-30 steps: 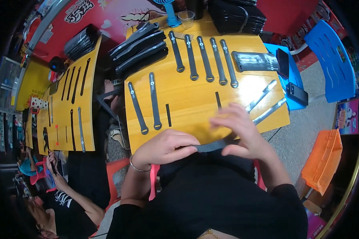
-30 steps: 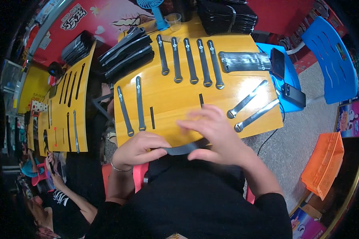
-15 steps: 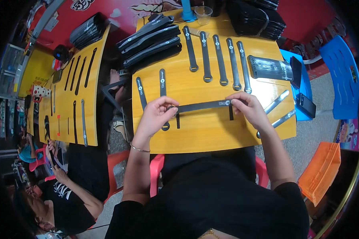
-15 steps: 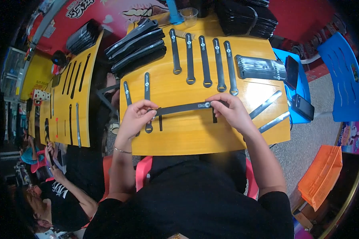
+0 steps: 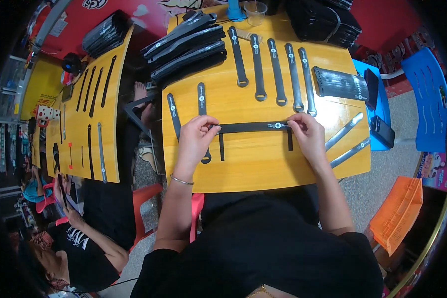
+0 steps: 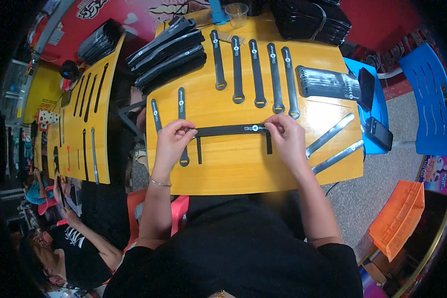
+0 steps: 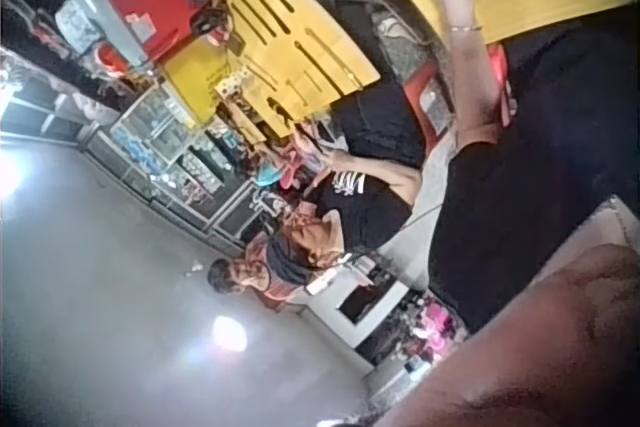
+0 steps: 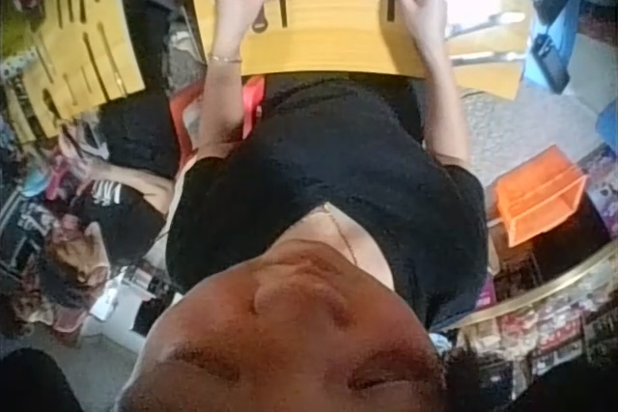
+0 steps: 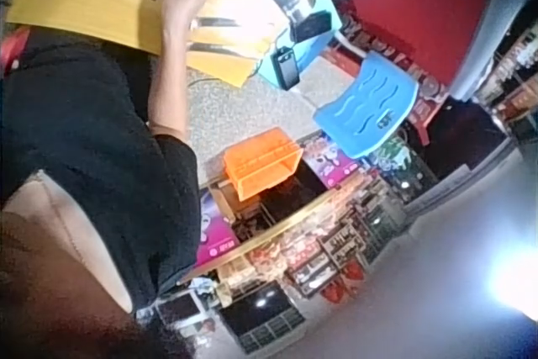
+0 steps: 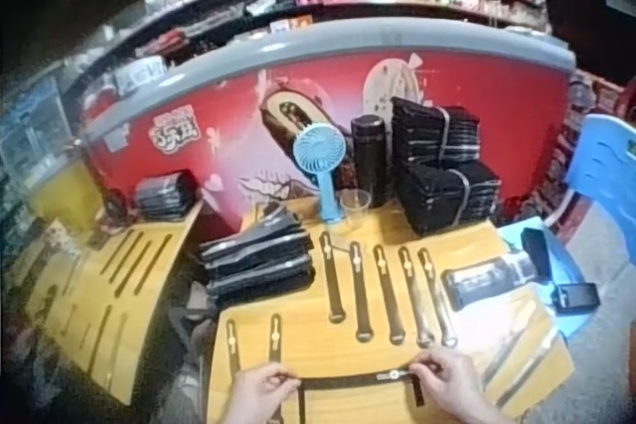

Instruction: Inspecting and organizing black fabric straps on a workbench.

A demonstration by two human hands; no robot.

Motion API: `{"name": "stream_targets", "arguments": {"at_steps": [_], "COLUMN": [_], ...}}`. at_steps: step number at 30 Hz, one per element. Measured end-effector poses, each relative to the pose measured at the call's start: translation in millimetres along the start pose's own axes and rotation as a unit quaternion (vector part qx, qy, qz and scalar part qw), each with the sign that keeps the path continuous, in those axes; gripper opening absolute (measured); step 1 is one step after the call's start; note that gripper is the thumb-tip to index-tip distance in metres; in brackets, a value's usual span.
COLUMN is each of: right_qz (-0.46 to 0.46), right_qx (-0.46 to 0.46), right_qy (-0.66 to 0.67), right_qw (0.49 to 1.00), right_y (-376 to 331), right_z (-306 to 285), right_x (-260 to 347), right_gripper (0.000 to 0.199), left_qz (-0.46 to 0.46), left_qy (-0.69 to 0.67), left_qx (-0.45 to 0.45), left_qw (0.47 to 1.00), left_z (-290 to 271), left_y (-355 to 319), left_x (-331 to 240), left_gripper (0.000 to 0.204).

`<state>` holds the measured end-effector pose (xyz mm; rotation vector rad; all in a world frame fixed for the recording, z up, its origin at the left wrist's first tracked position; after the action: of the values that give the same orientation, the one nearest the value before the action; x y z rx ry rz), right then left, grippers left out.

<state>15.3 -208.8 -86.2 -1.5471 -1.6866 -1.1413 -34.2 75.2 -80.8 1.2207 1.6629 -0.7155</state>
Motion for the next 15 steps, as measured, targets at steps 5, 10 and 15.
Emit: {"name": "stream_targets", "arguments": {"at_steps": [5,10,15], "right_qz": [0.060,0.074,0.072], "right_qx": [-0.019,-0.018,-0.015], "right_qy": [0.013,-0.001,-0.022], "right_qw": [0.998,0.997,0.997], "right_y": [1,3,3], "right_z": [0,-1,-1], "right_x": [4,6,7], "right_gripper": [0.010,0.012,0.013], "left_qz": [0.059,0.074,0.085], "left_qy": [0.085,0.114,0.119], "left_qx": [-0.021,-0.025,-0.030], "left_qw": [0.994,0.990,0.989], "left_z": [2,4,6], "left_y": [-1,-1,0], "left_x": [-16,-17,-13], "left_gripper": [0.012,0.013,0.013]}}
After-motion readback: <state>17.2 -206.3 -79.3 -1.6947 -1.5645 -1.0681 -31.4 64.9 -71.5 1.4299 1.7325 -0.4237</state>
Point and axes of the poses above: each hand's wrist, its own y-axis towards the middle knuckle, its own z-axis out of the palm, x = y × z, the point moved 2 cm from there along y, towards the middle knuckle, and after that the axes turned 12 degrees about -x, right-handed, at the moved point
